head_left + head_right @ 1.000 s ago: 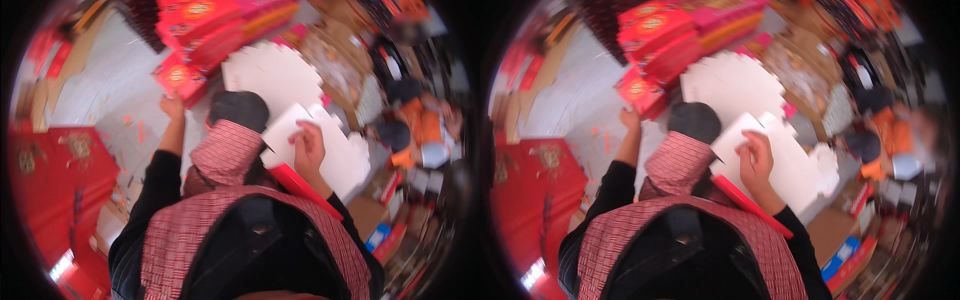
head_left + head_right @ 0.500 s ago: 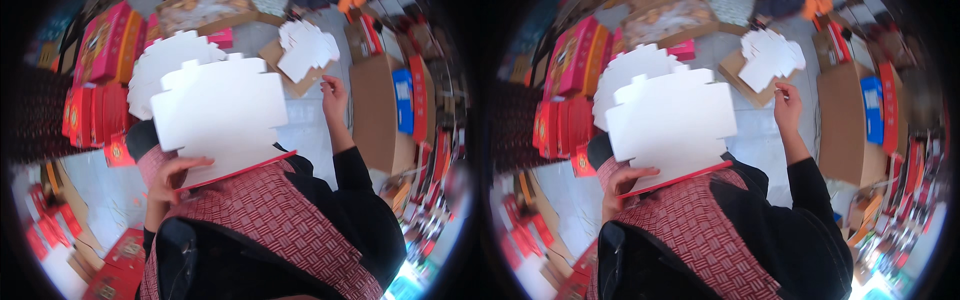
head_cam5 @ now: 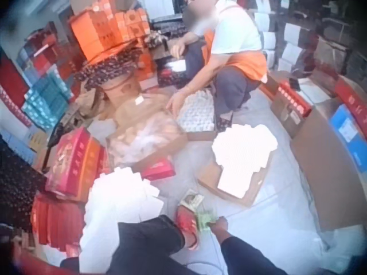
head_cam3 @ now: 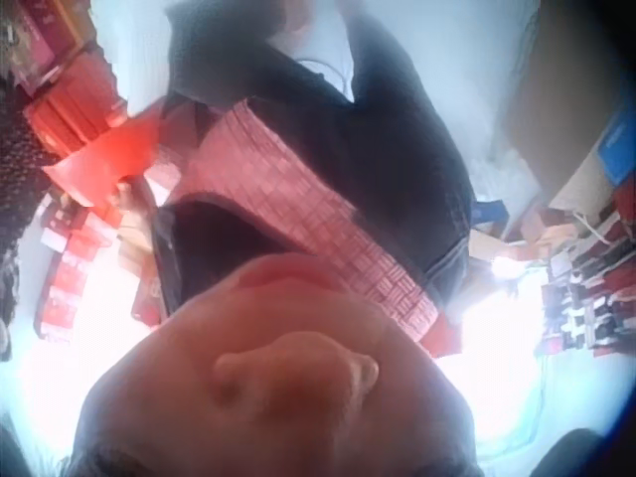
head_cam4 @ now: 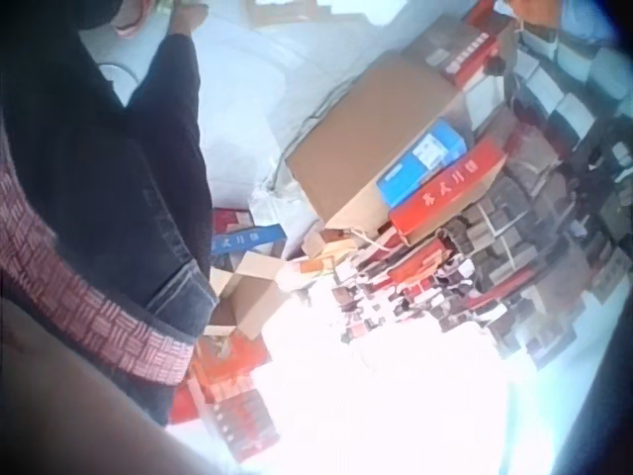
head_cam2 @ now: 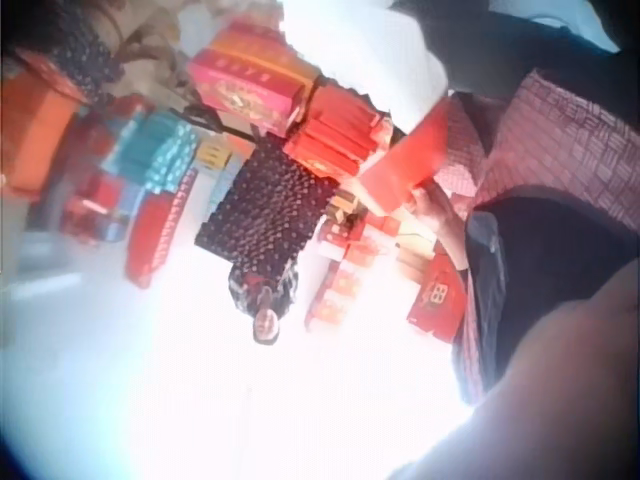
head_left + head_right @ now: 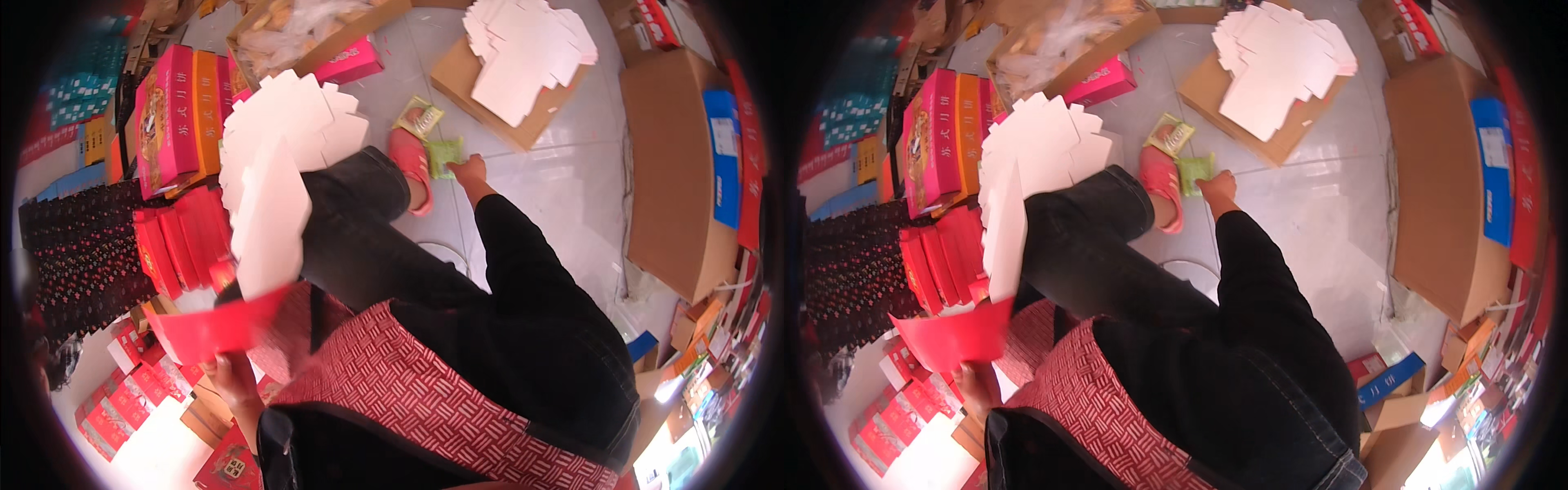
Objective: The person sits on the floor and repeatedly folds red paper envelopes, inserts small green packets into them, and stacks the finished units. The workspace contains stacks of red envelopes, white paper sheets, and boxes of small items.
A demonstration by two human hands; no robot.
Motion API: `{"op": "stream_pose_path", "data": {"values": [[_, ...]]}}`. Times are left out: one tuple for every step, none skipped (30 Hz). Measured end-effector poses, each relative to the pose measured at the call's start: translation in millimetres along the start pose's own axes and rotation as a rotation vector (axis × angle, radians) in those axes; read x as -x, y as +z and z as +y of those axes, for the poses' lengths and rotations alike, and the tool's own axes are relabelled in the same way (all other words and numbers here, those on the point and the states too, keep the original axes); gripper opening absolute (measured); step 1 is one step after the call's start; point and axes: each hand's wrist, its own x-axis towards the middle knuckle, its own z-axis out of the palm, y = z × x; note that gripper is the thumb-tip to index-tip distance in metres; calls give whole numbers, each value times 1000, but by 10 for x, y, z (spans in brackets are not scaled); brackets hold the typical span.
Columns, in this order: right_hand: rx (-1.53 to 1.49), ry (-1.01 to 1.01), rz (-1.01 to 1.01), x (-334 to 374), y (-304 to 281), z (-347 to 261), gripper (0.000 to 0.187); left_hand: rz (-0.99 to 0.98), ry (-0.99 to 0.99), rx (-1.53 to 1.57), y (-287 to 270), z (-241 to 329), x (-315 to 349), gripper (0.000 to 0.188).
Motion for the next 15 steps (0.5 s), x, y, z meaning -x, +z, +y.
{"op": "stream_pose_path", "data": {"values": [[25,68,-32,-64,-12,-7,87,-27,-17,-13,75,73,5,30],[-16,103,-56,-74,-24,-6,88,-38,-69,-39,200,147,27,28],[-58,141,-78,-85,-35,-7,88,-2,-92,-31,270,153,30,26],[-90,185,-104,13,-101,-36,88,38,-125,-22,309,194,53,24],[-12,181,-112,93,-191,-95,80,61,-146,-26,338,236,37,23],[-89,166,-203,79,-187,-40,75,73,-160,-25,361,246,7,23],[-168,151,-291,37,-182,51,70,83,-173,-23,363,268,-44,23],[-228,132,-377,11,-201,113,65,86,-189,-13,348,241,-79,22],[-141,101,-267,217,-382,-63,52,108,-203,0,330,221,-64,21],[-219,-43,-210,352,-482,-100,50,121,-219,10,319,248,-74,21],[-307,-195,-144,405,-575,-183,49,121,-248,12,330,289,-118,20],[-391,-352,-80,403,-662,-303,49,125,-277,17,336,335,-137,20],[-360,-531,86,376,-669,-538,48,119,-290,8,333,386,-195,19],[-274,-592,25,218,-616,-672,49,123,-311,6,330,403,-241,19],[-183,-654,-36,-2,-566,-803,50,131,-331,8,338,411,-273,18]]}}
